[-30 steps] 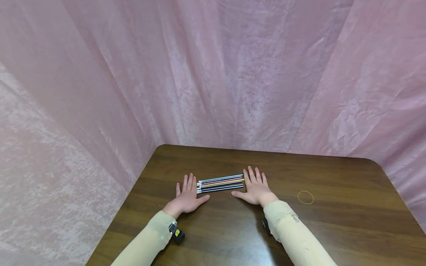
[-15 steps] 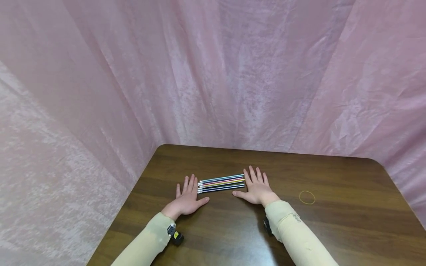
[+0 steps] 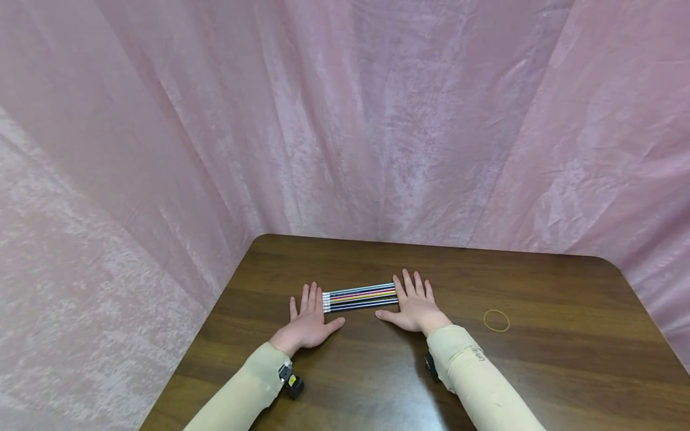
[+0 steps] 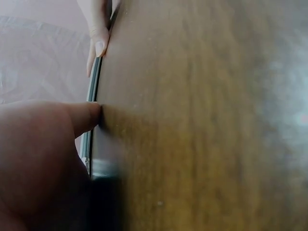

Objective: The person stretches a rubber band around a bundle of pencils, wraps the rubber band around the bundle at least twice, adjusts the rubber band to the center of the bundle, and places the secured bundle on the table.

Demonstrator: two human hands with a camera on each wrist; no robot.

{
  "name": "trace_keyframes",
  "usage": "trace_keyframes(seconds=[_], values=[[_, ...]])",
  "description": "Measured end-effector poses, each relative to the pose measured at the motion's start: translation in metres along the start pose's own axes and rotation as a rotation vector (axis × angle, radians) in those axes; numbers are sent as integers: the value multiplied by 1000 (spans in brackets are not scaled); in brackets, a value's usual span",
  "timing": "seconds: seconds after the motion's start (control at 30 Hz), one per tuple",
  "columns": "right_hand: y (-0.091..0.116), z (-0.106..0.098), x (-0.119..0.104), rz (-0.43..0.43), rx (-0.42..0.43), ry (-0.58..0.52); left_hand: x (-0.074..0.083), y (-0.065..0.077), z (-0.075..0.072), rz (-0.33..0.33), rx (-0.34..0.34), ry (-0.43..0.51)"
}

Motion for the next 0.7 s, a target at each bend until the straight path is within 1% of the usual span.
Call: trace_keyframes(seconds=[0.13, 0.3, 0.33, 0.43, 0.7], values=[[2, -3, -3, -3, 0, -5, 0, -2, 1, -6, -3, 7], [3, -4, -5, -3, -4, -4, 2, 1, -2, -11, -18, -36], [3, -4, -4, 2, -8, 11, 1, 1, -1, -10, -18, -42], [3, -5, -5, -1, -6, -9, 2, 1, -2, -6, -14, -55], [6, -10, -11, -1, 7, -39, 2, 2, -2, -2, -16, -44]])
Point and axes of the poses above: each hand's wrist, its own y-axis away from the middle knuckle, its own z-axis out of the palm, x = y × z, the point moved 6 cm from there along -y, towards the middle knuckle, and after that the axes turned 9 degrees about x, right-handed, at the moved point
